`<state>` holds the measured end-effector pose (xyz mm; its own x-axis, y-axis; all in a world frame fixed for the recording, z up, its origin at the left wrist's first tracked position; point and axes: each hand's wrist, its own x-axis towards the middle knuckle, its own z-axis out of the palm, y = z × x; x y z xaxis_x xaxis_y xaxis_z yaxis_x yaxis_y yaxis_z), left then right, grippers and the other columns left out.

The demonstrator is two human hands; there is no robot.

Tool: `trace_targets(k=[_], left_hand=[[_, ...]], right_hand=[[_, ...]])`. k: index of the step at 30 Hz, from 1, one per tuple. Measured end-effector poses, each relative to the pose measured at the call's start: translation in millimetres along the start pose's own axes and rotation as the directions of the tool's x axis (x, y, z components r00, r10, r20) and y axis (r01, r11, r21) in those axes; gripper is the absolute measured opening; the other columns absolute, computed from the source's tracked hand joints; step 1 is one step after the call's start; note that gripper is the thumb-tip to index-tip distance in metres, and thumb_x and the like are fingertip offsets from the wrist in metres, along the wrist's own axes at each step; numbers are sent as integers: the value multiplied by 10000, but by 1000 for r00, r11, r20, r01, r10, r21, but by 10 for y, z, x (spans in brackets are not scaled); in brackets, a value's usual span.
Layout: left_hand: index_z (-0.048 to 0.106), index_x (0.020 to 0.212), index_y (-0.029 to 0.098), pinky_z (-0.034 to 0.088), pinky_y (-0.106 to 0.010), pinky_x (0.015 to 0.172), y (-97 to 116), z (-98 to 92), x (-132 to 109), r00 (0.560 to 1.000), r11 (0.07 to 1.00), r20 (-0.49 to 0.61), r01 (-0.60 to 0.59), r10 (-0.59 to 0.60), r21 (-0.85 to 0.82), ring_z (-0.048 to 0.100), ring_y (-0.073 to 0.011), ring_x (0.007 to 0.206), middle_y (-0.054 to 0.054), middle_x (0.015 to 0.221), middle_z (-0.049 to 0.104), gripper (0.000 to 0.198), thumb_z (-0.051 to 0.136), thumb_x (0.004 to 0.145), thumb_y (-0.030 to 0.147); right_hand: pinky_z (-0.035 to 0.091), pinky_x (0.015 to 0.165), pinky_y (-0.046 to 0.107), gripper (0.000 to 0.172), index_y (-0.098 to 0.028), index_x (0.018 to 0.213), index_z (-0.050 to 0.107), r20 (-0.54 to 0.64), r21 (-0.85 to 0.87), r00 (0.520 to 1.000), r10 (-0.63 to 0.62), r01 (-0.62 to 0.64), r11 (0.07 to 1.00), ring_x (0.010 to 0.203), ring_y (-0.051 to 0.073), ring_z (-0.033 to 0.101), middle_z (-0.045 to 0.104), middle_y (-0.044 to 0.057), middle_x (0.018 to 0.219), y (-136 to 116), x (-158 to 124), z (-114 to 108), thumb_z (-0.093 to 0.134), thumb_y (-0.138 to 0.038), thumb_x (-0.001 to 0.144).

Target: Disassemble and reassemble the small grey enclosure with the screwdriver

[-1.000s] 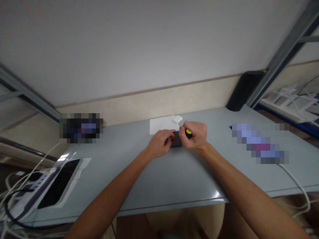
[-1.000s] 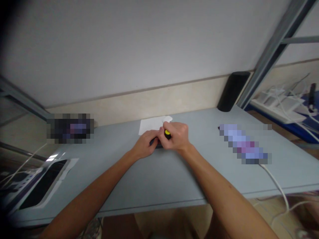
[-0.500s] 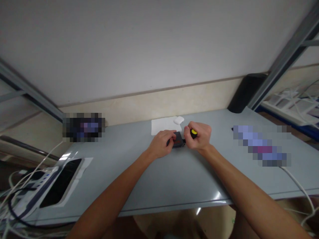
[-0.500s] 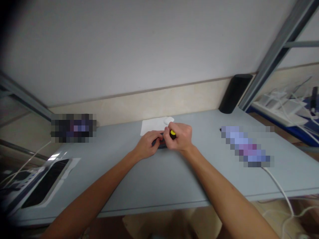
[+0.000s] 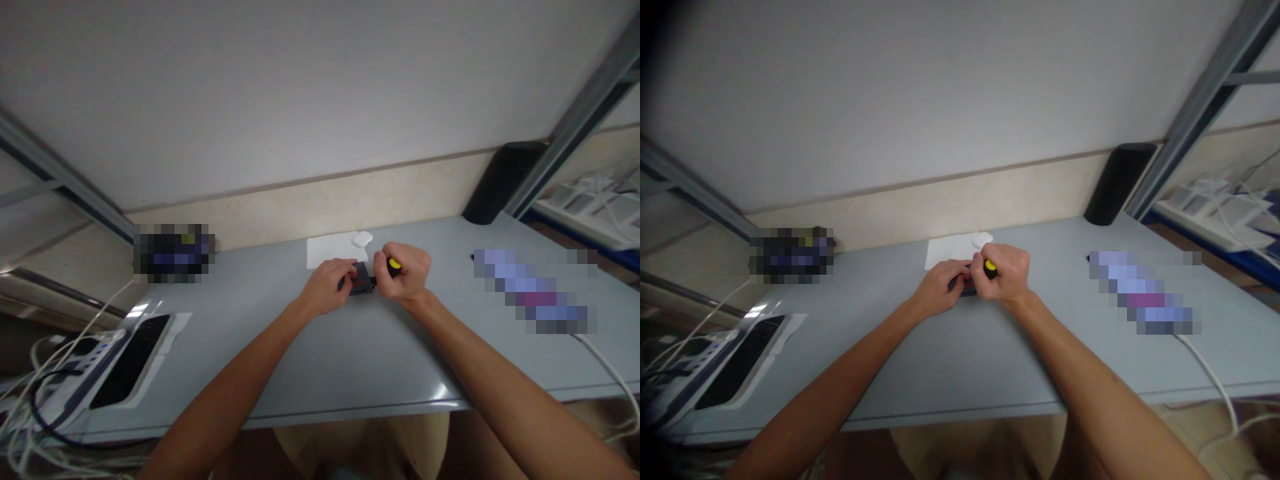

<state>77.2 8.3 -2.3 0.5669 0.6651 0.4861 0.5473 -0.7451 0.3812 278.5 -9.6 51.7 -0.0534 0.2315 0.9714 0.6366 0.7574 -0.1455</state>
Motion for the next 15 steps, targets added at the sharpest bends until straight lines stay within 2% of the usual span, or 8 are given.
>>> trace_targets(k=[4,8,15], left_hand=[[701,1125,221,580,-502,1062,4,-5,7,1000,1000,1,-2,2,-7,740,-271,1201,-95,1339,781,247,506,1008,126],[697,1074,224,580,-499,1068,7,-13,-1,1000,1000,5,11,-11,-1,740,-268,1206,-88,1352,779,217,514,1009,126],[688,1047,214,580,-499,1065,1,-10,-8,1000,1000,-17,-5,5,4,743,-275,1208,-101,1362,777,190,531,1000,118]], right_hand=[[240,481,307,342,-253,668,331,20,12,1000,0,0,1000,441,108,323,360,-63,506,8,-1,6,566,-164,900],[232,481,308,360,-252,669,319,37,-6,999,-4,4,1000,444,107,316,344,-68,510,51,13,-13,580,-155,898],[238,482,309,355,-253,672,333,-17,-12,1000,0,0,1000,438,109,320,327,-70,509,53,37,-36,586,-154,902]])
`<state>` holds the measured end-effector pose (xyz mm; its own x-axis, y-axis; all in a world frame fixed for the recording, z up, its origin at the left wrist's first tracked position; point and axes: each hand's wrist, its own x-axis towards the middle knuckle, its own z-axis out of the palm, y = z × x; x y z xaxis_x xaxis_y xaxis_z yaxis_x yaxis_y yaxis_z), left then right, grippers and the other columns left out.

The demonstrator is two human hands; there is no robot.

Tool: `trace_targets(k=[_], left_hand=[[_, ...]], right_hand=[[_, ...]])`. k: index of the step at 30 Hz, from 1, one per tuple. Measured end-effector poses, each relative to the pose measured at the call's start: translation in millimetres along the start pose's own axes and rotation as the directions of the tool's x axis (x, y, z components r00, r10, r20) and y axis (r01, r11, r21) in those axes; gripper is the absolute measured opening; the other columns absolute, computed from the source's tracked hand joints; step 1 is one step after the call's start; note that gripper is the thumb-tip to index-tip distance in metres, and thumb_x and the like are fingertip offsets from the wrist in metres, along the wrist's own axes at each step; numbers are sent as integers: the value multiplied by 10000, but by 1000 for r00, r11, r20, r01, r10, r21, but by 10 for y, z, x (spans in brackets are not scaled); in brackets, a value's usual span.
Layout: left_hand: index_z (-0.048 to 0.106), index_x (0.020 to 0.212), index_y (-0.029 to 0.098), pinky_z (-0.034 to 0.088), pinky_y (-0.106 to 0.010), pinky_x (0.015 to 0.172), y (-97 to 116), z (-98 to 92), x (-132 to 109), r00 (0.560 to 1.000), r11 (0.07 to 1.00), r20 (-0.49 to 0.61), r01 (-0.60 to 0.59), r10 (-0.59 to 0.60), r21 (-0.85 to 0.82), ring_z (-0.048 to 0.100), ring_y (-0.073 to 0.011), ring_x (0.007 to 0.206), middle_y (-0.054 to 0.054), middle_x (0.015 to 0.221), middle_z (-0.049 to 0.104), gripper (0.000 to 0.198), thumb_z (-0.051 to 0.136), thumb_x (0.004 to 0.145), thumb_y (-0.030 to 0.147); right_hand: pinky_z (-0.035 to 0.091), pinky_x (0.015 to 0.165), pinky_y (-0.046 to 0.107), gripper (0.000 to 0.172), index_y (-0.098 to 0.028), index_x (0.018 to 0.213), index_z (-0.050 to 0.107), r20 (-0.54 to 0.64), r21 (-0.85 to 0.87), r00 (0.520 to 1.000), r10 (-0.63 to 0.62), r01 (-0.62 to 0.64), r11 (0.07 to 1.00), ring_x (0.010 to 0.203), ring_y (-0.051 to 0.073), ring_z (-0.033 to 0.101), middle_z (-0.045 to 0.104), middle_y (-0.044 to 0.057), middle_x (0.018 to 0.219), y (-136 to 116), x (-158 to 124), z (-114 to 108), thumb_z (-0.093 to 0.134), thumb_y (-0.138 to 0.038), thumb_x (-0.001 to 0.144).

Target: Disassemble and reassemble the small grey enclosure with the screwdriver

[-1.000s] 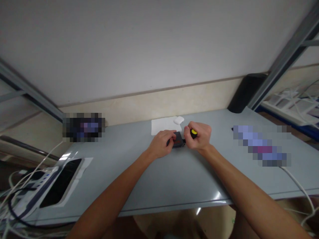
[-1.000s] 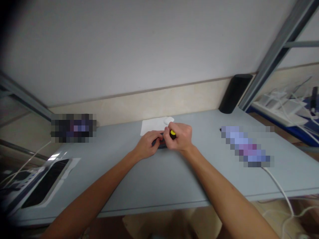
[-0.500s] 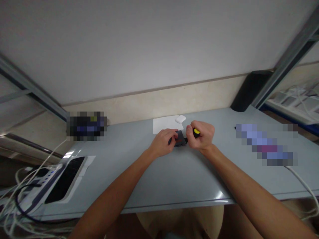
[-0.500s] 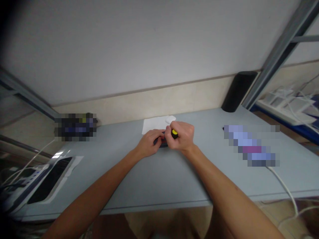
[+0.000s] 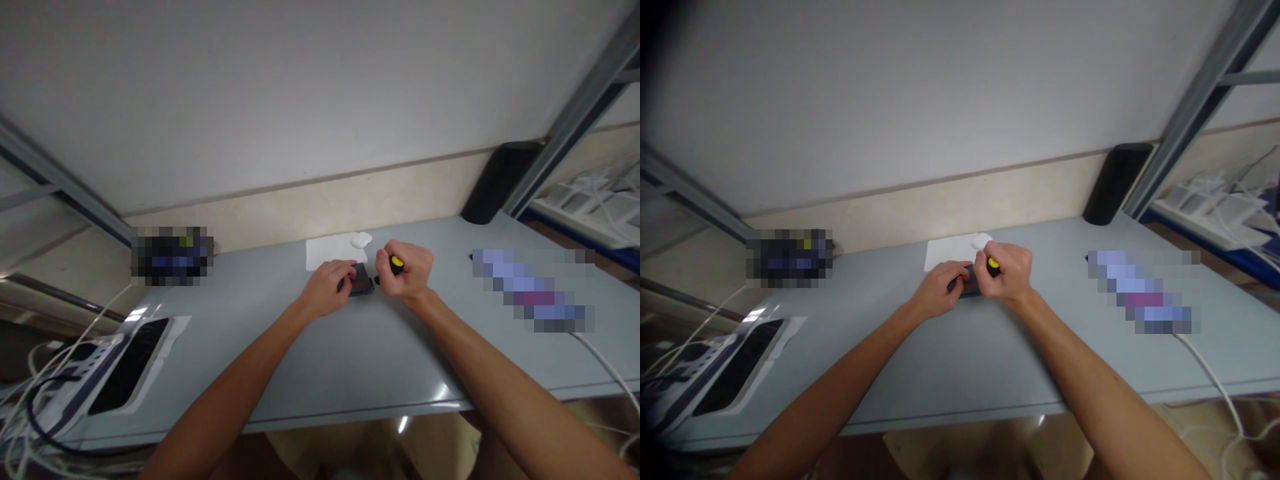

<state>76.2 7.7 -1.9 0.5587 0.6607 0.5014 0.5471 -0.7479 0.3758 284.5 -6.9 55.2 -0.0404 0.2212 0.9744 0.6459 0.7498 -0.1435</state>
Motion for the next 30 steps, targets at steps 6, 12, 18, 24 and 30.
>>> trace_targets(k=[6,12,18,24,30], left_hand=[[692,1064,202,576,-474,1060,11,-1,16,1000,1000,16,-6,6,-10,746,-266,1193,-109,1339,784,208,520,1001,103],[714,1117,200,571,-462,1053,-18,13,5,1000,1000,3,-8,8,-28,742,-264,1181,-108,1323,784,244,527,994,101],[729,1204,202,588,-430,992,-76,53,14,1000,999,-24,-8,8,-33,751,-275,1103,-95,1143,805,297,568,975,107],[727,1247,209,588,-440,1006,-55,36,24,999,998,-25,19,-20,-63,748,-270,1093,-94,1147,805,294,537,1029,159],[709,1276,227,548,-509,1127,19,-41,30,998,998,62,-28,32,-57,695,-305,1289,-125,1400,739,262,645,1035,307]], right_hand=[[231,473,312,353,-255,683,333,29,65,1000,-9,7,998,441,109,318,345,-66,517,-21,-10,14,587,-144,902],[268,483,298,351,-253,690,356,31,119,996,85,-88,989,451,109,334,343,-64,534,-89,-47,49,589,-185,944],[343,521,269,325,-250,706,408,115,233,987,115,-139,963,495,113,429,436,-54,567,-270,-139,168,559,-203,989],[318,528,284,329,-246,692,423,148,211,981,127,-157,965,497,113,419,438,-53,565,-242,-160,161,564,-224,988],[274,509,292,365,-240,642,400,63,143,975,215,-222,965,457,102,353,373,-63,525,-71,-71,59,577,-238,961]])
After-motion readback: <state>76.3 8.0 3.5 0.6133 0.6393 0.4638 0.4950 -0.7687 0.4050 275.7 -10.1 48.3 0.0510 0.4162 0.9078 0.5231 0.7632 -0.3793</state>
